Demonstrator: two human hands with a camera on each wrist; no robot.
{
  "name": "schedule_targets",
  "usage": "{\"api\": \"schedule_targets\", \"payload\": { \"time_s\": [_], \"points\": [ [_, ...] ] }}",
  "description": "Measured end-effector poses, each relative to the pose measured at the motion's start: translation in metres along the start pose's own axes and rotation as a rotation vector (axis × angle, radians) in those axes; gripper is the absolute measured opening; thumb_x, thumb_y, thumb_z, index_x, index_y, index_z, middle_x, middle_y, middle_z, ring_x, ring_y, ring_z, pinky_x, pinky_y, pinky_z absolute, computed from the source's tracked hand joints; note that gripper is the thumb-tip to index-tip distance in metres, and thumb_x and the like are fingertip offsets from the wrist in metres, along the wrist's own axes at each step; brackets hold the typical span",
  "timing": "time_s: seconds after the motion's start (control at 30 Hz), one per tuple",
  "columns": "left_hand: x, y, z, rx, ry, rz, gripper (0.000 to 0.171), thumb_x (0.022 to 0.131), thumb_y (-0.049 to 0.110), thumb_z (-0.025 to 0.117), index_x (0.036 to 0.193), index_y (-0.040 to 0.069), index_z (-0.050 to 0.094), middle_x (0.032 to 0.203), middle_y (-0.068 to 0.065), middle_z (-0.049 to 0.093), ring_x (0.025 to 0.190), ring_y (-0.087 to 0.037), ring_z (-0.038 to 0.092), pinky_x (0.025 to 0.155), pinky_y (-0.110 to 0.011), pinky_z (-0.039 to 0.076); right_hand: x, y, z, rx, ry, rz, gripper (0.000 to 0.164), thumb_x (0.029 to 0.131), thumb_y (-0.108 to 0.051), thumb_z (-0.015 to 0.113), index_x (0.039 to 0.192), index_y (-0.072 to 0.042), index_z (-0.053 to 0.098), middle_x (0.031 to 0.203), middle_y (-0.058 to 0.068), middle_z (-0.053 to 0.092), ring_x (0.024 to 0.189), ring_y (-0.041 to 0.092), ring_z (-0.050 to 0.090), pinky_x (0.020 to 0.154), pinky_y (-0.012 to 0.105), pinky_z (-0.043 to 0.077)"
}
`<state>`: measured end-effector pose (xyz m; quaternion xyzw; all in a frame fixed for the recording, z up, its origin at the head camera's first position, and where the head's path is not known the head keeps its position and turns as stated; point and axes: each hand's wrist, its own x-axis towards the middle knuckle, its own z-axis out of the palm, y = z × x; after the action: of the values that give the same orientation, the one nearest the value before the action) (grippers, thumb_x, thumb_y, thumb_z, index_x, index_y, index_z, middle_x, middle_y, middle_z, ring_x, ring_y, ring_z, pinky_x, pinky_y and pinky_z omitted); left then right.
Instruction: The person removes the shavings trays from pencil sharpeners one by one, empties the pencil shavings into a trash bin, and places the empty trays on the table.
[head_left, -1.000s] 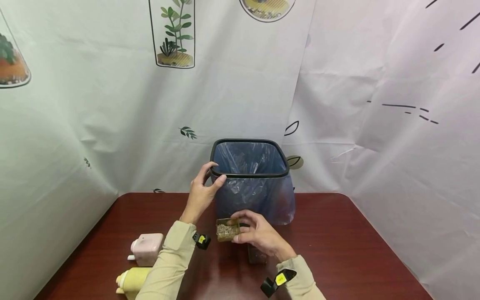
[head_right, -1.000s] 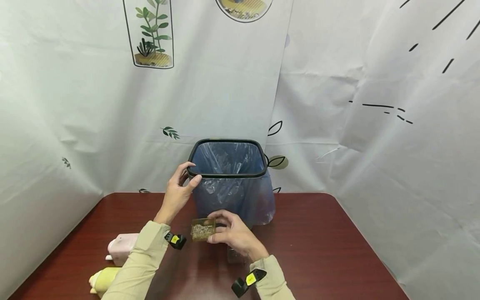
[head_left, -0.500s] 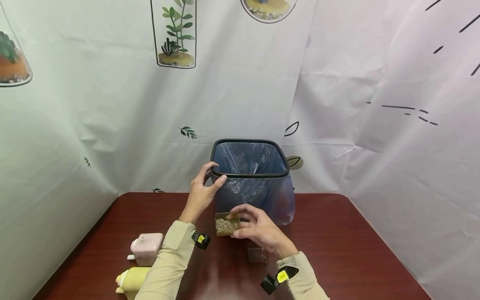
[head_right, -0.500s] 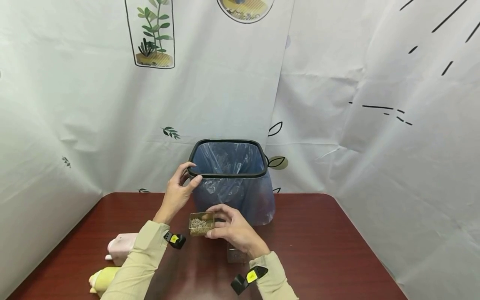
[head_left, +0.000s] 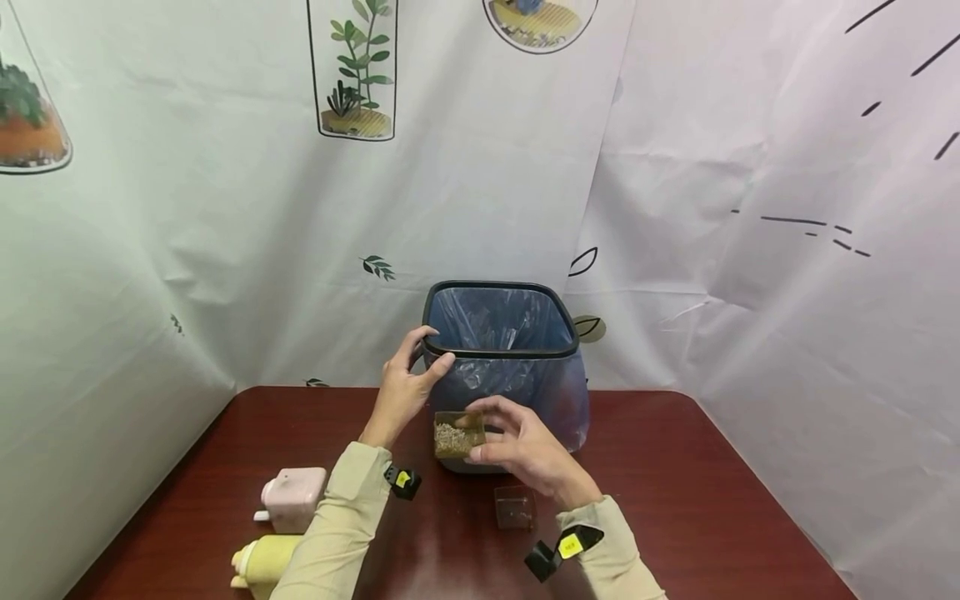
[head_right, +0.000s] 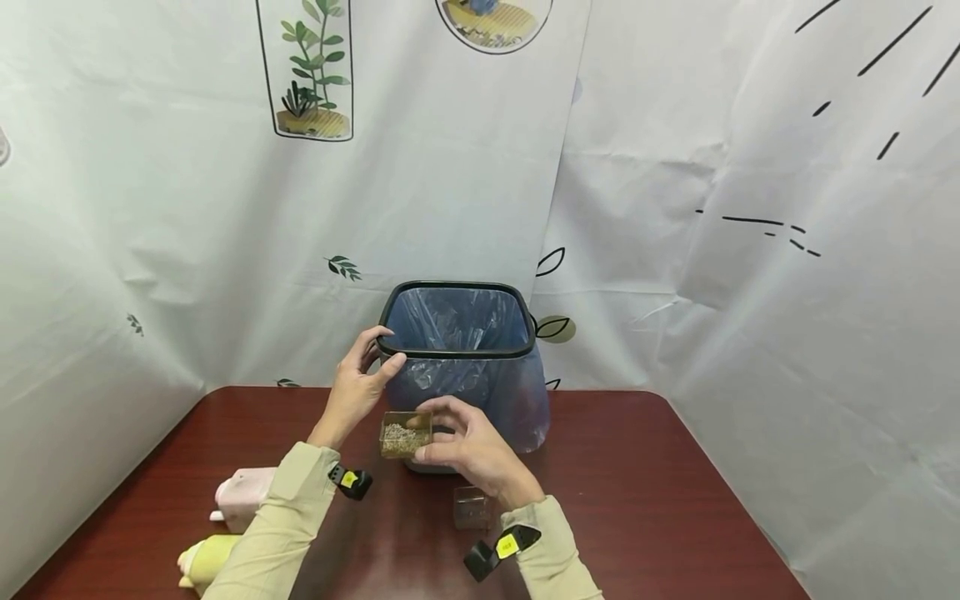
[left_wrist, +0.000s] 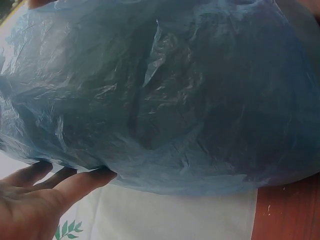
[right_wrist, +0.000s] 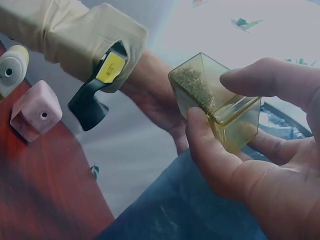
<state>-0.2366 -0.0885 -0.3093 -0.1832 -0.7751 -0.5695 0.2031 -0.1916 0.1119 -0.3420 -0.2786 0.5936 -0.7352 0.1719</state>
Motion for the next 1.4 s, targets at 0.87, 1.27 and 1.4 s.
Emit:
{"api": "schedule_targets", "payload": {
  "time_s": [0.87,1.27,1.4],
  "points": [
    [0.010,-0.037,0.006,0.032,0.028,0.015,0.049,0.082,0.050,0.062,0.124,0.030,0.048,0.128,-0.004,0.053,0.124,-0.030,0.044,0.092,-0.054,0.040,0.003,-0.039,-0.004,-0.093,0.042,-0.022,0.054,0.080,0.000,0.065,0.128,0.003,0.040,0.126,0.023,0.043,0.105,0.031,0.055,0.088,0.043,0.047],
    [0.008,-0.037,0.006,0.024,0.032,0.031,0.046,0.083,0.045,0.064,0.123,0.029,0.049,0.123,-0.006,0.056,0.122,-0.025,0.047,0.084,-0.051,0.045,0.009,-0.058,-0.002,-0.101,0.043,-0.051,0.054,0.081,0.001,0.064,0.129,0.003,0.040,0.128,0.022,0.042,0.106,0.031,0.054,0.088,0.044,0.046],
    [0.009,-0.037,0.006,0.030,0.039,0.038,0.046,0.083,0.045,0.063,0.123,0.030,0.048,0.123,-0.006,0.057,0.121,-0.023,0.048,0.082,-0.048,0.047,0.013,-0.065,-0.002,-0.113,0.057,-0.060,0.054,0.080,-0.001,0.065,0.129,0.002,0.041,0.128,0.021,0.044,0.104,0.031,0.056,0.088,0.043,0.047]
  ]
}}
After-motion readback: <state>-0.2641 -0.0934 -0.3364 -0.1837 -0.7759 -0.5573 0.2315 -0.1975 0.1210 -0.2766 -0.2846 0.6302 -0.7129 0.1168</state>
